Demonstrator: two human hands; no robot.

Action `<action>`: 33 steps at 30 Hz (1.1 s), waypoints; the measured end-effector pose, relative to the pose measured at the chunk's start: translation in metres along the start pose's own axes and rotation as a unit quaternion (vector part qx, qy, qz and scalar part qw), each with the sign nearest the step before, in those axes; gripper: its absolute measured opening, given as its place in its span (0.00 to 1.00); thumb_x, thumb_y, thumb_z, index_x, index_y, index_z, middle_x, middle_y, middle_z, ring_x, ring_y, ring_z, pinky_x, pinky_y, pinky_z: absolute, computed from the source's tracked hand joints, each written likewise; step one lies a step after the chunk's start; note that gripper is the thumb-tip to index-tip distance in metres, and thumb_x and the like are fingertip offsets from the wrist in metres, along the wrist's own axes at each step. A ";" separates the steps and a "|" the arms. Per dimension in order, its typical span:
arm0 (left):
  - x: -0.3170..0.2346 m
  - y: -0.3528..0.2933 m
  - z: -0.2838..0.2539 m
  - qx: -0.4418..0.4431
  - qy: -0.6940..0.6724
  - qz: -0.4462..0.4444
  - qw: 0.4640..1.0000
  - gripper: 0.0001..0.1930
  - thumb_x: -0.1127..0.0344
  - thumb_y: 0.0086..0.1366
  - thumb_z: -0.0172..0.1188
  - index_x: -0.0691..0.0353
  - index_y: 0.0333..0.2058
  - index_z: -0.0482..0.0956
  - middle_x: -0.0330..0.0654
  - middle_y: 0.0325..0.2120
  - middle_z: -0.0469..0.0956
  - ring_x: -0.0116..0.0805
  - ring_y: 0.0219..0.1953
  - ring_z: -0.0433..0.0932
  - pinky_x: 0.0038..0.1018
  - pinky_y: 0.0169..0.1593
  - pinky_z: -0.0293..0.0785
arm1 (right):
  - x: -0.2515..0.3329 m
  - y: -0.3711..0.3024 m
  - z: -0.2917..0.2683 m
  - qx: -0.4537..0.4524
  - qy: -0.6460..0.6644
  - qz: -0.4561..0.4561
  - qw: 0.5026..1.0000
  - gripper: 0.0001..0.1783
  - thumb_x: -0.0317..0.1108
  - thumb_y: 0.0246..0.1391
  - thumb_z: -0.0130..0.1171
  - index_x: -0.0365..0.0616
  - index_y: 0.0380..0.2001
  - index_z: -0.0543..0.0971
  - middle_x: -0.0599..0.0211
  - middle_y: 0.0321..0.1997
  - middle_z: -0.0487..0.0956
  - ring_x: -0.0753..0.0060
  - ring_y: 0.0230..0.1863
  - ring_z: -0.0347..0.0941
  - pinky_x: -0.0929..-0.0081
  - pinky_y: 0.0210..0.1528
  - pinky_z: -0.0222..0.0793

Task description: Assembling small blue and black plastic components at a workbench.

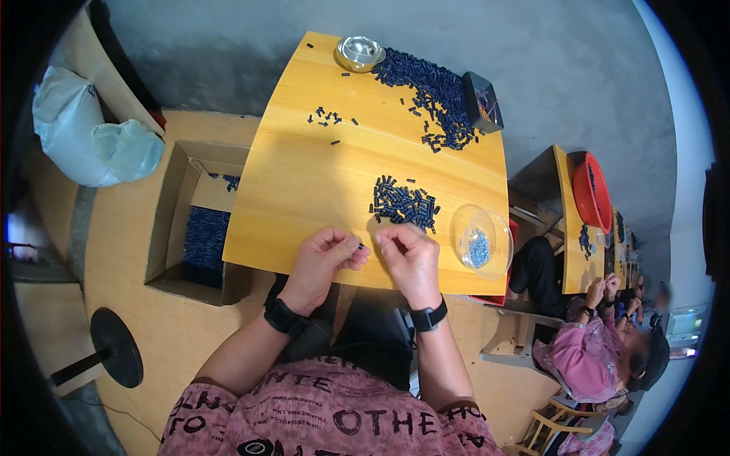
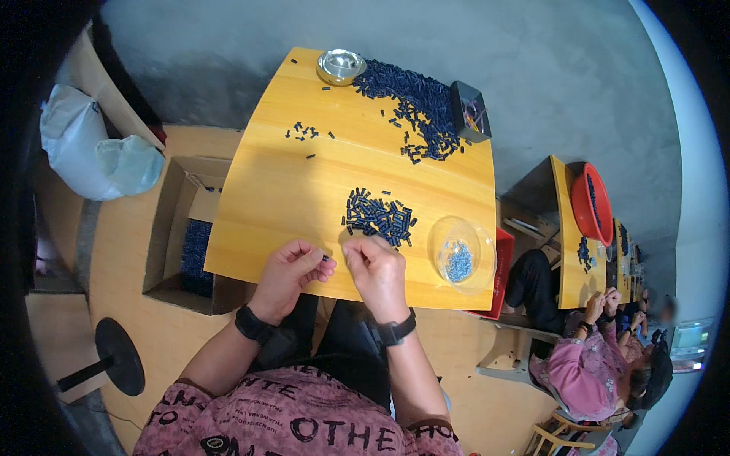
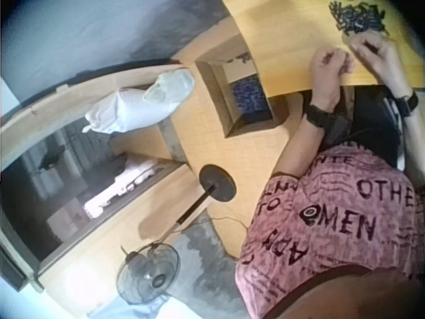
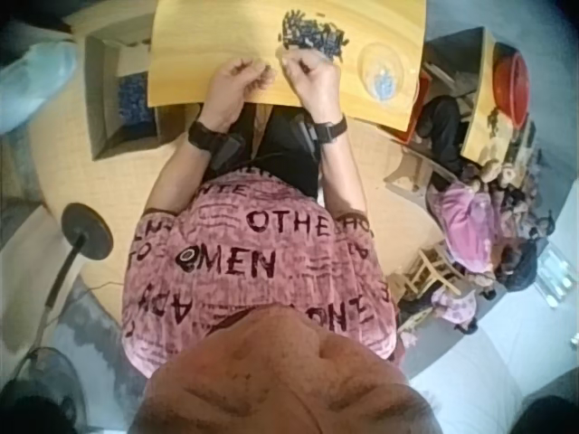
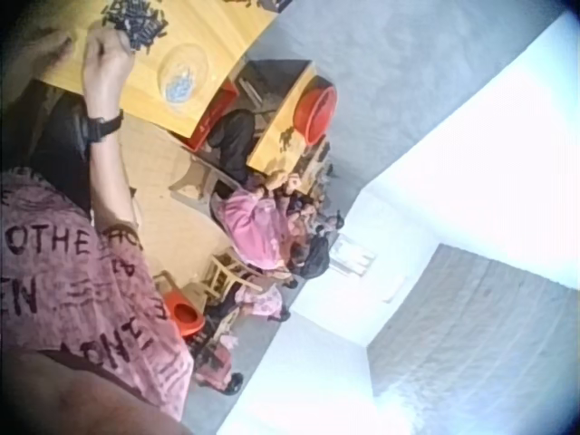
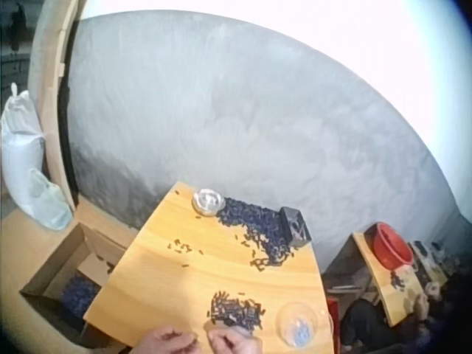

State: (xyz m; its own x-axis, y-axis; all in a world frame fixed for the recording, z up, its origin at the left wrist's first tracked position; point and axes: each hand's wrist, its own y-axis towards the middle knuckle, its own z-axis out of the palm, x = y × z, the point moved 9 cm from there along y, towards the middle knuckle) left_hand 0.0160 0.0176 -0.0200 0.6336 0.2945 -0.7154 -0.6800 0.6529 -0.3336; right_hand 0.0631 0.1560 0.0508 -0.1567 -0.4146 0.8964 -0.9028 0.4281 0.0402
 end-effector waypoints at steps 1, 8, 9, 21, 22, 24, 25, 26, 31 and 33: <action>-0.003 0.001 0.000 -0.001 -0.014 0.007 1.000 0.05 0.68 0.70 0.57 0.64 0.37 0.77 0.46 0.35 0.83 0.30 0.35 0.82 0.26 0.41 0.78 | 0.015 0.006 -0.006 -0.055 -0.114 -0.079 0.989 0.02 0.24 0.49 0.66 0.40 0.28 0.83 0.61 0.26 0.79 0.68 0.29 0.78 0.71 0.31 0.71; -0.006 0.001 -0.002 0.018 -0.047 0.005 0.999 0.05 0.71 0.68 0.58 0.65 0.40 0.76 0.47 0.37 0.83 0.31 0.36 0.82 0.26 0.42 0.79 | 0.029 0.018 0.009 -0.096 -0.342 -0.164 0.920 0.05 0.30 0.47 0.66 0.42 0.23 0.80 0.59 0.22 0.75 0.54 0.26 0.75 0.61 0.29 0.70; -0.007 0.001 -0.002 0.017 -0.047 0.006 0.999 0.05 0.71 0.68 0.58 0.65 0.40 0.76 0.47 0.37 0.83 0.31 0.36 0.82 0.26 0.42 0.79 | 0.027 0.018 0.010 -0.095 -0.354 -0.157 0.917 0.06 0.30 0.48 0.66 0.42 0.23 0.80 0.59 0.23 0.76 0.54 0.27 0.75 0.61 0.29 0.70; -0.004 -0.001 -0.005 0.020 -0.080 0.022 0.996 0.05 0.71 0.68 0.59 0.64 0.41 0.77 0.47 0.34 0.82 0.32 0.34 0.81 0.26 0.39 0.79 | 0.021 0.010 0.008 -0.065 -0.329 -0.125 0.934 0.06 0.33 0.46 0.67 0.43 0.26 0.81 0.57 0.25 0.78 0.54 0.29 0.78 0.61 0.30 0.71; -0.004 -0.001 -0.006 0.017 -0.079 0.022 0.996 0.06 0.71 0.68 0.59 0.64 0.41 0.77 0.47 0.34 0.82 0.32 0.33 0.81 0.25 0.39 0.78 | 0.022 0.010 0.007 -0.067 -0.330 -0.126 0.933 0.06 0.33 0.46 0.67 0.43 0.26 0.81 0.57 0.25 0.78 0.54 0.29 0.78 0.61 0.30 0.71; -0.003 -0.001 -0.006 0.015 -0.077 0.023 0.997 0.06 0.71 0.68 0.59 0.64 0.41 0.77 0.46 0.34 0.82 0.31 0.33 0.81 0.25 0.39 0.78 | 0.024 0.011 0.010 -0.065 -0.324 -0.132 0.934 0.07 0.33 0.46 0.68 0.44 0.28 0.82 0.57 0.25 0.78 0.53 0.29 0.78 0.60 0.30 0.72; -0.002 -0.001 -0.007 0.012 -0.074 0.024 0.997 0.06 0.70 0.68 0.59 0.64 0.42 0.77 0.46 0.34 0.82 0.31 0.33 0.81 0.25 0.39 0.78 | 0.024 0.012 0.012 -0.063 -0.325 -0.132 0.934 0.06 0.33 0.47 0.67 0.43 0.28 0.81 0.57 0.25 0.78 0.53 0.29 0.78 0.60 0.31 0.72; -0.002 -0.001 -0.008 0.010 -0.070 0.024 0.997 0.07 0.70 0.68 0.59 0.64 0.42 0.77 0.46 0.34 0.82 0.30 0.33 0.81 0.24 0.38 0.78 | 0.022 0.013 0.013 -0.065 -0.325 -0.133 0.934 0.06 0.33 0.47 0.67 0.43 0.28 0.81 0.57 0.25 0.78 0.53 0.29 0.78 0.60 0.31 0.72; -0.006 -0.004 -0.003 -0.006 -0.057 0.024 0.998 0.08 0.69 0.69 0.59 0.65 0.44 0.77 0.45 0.34 0.81 0.30 0.34 0.80 0.24 0.39 0.78 | 0.021 0.010 0.017 -0.062 -0.342 -0.165 0.923 0.05 0.31 0.49 0.65 0.43 0.26 0.80 0.57 0.25 0.79 0.53 0.29 0.78 0.58 0.31 0.72; -0.006 -0.004 -0.003 -0.008 -0.052 0.021 0.998 0.08 0.69 0.69 0.59 0.65 0.44 0.77 0.45 0.34 0.81 0.29 0.34 0.80 0.24 0.39 0.77 | 0.026 0.005 0.014 -0.064 -0.327 -0.162 0.929 0.04 0.30 0.48 0.65 0.43 0.26 0.80 0.56 0.26 0.79 0.52 0.28 0.78 0.59 0.30 0.72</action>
State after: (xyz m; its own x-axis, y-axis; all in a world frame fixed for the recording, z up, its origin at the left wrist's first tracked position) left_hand 0.0138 0.0111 -0.0159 0.6388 0.3934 -0.6612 -0.7120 0.6280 -0.3142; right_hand 0.0488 0.1360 0.0682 -0.1323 -0.9197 0.3697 -0.8969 0.2698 0.3503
